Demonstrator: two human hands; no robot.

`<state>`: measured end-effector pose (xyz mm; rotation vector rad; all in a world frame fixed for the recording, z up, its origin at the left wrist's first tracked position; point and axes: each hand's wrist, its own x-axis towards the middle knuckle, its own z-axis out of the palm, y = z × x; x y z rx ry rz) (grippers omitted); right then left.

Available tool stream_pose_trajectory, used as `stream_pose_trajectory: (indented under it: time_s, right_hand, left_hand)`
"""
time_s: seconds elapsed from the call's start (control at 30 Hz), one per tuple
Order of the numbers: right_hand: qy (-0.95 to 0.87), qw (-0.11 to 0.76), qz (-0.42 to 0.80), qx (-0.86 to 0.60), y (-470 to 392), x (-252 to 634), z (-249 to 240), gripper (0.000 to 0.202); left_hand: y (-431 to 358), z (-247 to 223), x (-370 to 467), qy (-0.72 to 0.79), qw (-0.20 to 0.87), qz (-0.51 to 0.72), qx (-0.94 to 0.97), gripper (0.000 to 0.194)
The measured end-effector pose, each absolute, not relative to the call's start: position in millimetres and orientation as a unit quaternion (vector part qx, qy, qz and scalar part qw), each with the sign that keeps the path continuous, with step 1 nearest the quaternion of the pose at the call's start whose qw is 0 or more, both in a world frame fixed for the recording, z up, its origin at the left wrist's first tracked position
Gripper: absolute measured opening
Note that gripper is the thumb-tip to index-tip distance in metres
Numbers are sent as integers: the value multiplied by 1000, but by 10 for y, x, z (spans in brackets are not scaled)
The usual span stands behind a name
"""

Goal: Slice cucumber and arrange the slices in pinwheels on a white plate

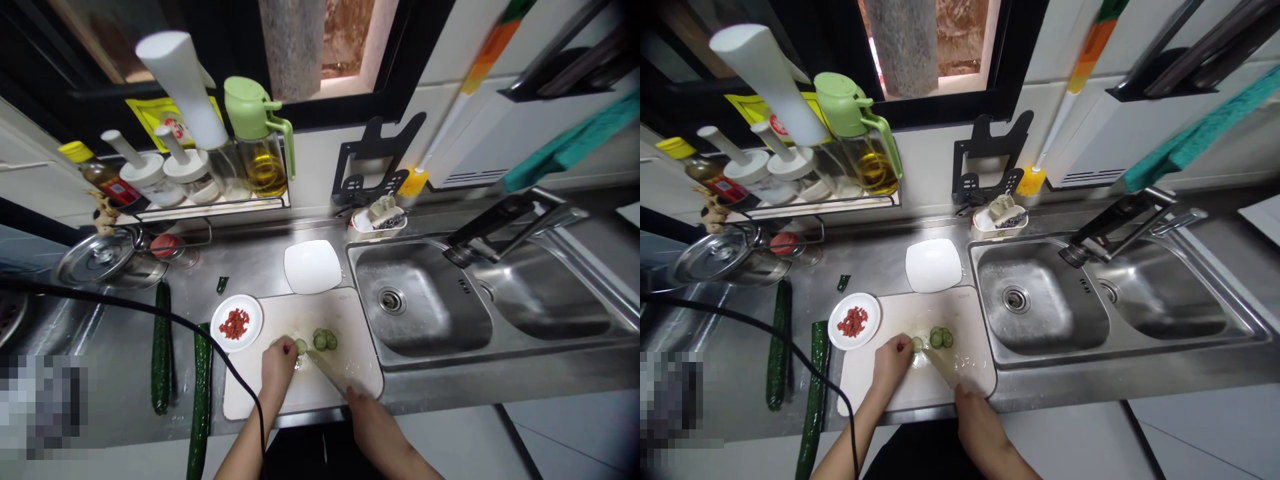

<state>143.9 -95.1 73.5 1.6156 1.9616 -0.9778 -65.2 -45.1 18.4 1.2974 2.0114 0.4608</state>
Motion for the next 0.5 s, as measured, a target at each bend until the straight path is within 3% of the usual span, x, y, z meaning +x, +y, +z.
stream_pose_trajectory:
  time_s: [0.5]
  right_hand:
    - [702, 194, -360, 583, -965, 1496, 766, 48]
  left_hand:
    - [-673, 97, -1182, 838, 303, 177, 419, 22]
